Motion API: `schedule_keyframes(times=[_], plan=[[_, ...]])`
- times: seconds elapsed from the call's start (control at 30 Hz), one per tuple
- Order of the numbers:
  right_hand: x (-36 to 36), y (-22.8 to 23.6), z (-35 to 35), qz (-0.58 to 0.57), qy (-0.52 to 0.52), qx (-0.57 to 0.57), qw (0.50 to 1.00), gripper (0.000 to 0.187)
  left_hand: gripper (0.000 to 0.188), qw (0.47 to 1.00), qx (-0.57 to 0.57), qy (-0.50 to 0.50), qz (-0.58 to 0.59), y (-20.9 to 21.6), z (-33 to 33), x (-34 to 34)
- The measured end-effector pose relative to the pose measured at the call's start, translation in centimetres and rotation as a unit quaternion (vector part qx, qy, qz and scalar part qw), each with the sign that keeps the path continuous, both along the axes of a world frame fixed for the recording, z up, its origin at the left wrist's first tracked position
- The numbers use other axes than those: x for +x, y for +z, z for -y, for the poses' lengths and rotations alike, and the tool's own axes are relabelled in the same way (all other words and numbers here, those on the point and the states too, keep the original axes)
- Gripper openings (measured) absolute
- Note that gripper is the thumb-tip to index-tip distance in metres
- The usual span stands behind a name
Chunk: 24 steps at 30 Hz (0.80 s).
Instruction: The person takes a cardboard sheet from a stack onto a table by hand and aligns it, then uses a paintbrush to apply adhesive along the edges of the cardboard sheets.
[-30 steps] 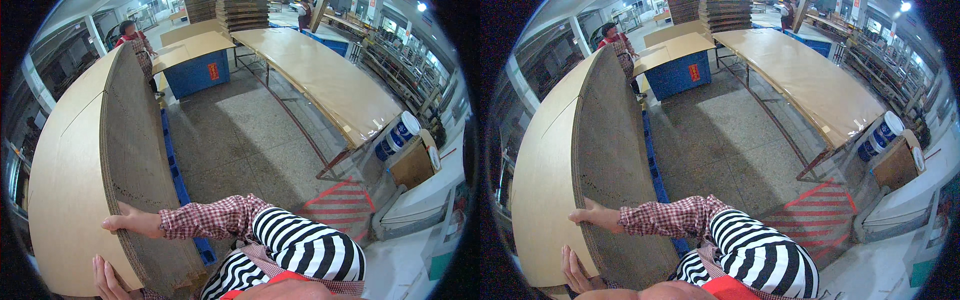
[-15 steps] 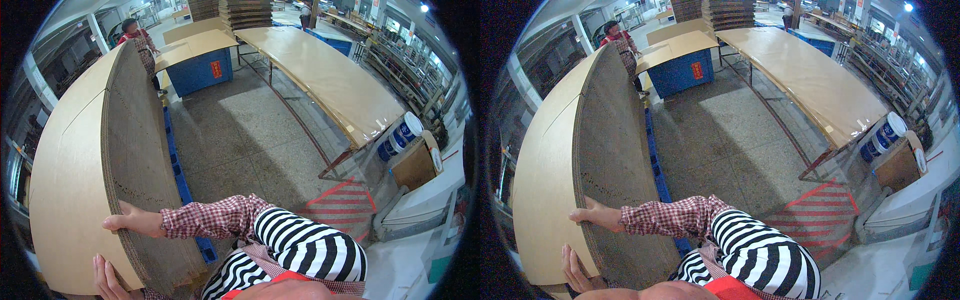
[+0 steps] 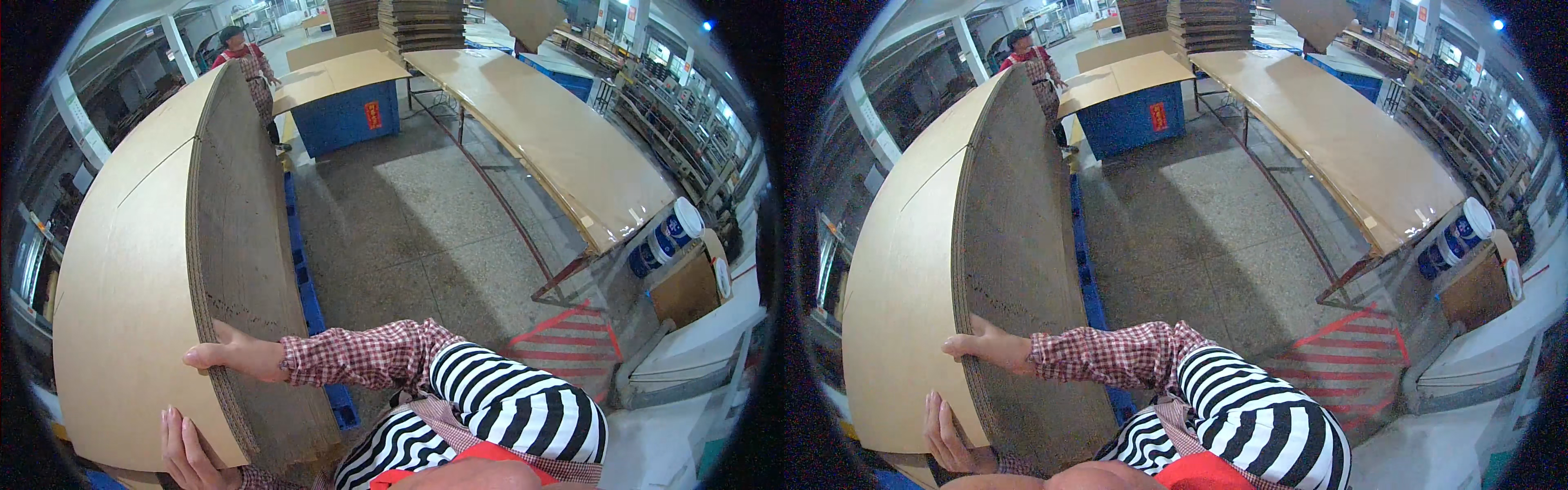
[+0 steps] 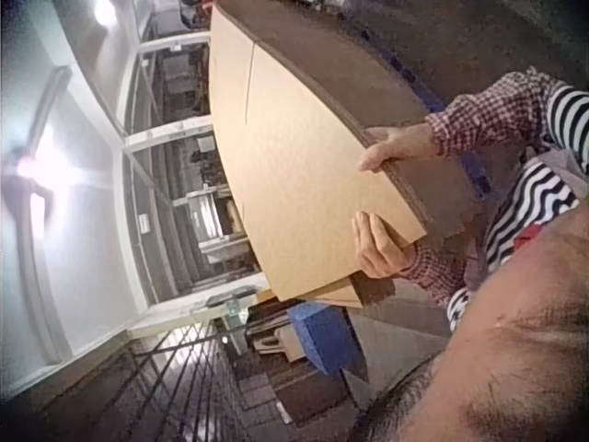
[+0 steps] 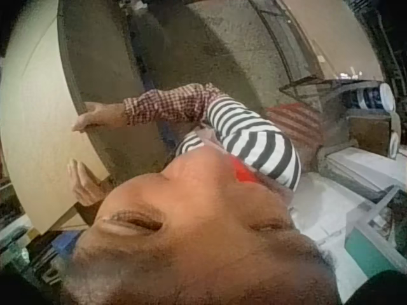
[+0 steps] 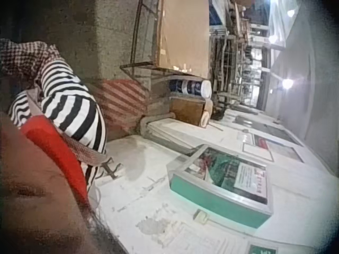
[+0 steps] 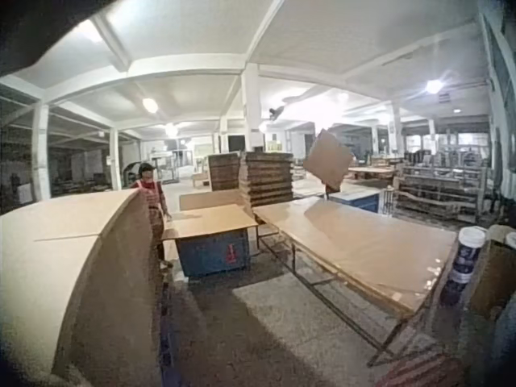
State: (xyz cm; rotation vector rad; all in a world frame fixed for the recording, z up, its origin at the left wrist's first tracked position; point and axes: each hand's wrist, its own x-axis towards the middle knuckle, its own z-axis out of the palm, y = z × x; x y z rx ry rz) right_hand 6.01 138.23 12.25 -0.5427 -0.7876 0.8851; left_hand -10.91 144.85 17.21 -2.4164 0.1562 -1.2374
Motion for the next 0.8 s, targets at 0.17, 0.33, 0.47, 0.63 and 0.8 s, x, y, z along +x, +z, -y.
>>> schedule_keyframes(times=[0.17, 0.33, 0.47, 0.63, 0.8], plan=[[-0.05, 0.10, 0.07, 0.002, -0.004, -0.018, 1.000, 0.060, 0.035, 0.999, -0.021, -0.022, 0.042, -0.26, 0.12, 0.66], [-0.21, 0.18, 0.26, 0.000, -0.028, -0.006, 1.000, 0.051, 0.037, 0.999, -0.005, -0.024, 0.029, -0.21, 0.25, 0.44], [-0.08, 0.15, 0.29, -0.006, -0.020, 0.002, 1.000, 0.048, 0.039, 1.000, -0.004, -0.012, -0.005, -0.10, 0.10, 0.02], [0.08, 0.14, 0.19, 0.008, 0.005, 0.020, 1.000, 0.060, 0.039, 1.000, 0.001, -0.008, -0.006, -0.12, 0.01, -0.06], [-0.10, 0.00, 0.19, -0.002, -0.002, 0.010, 1.000, 0.060, 0.037, 1.000, -0.012, 0.002, -0.023, -0.14, 0.33, -0.13]])
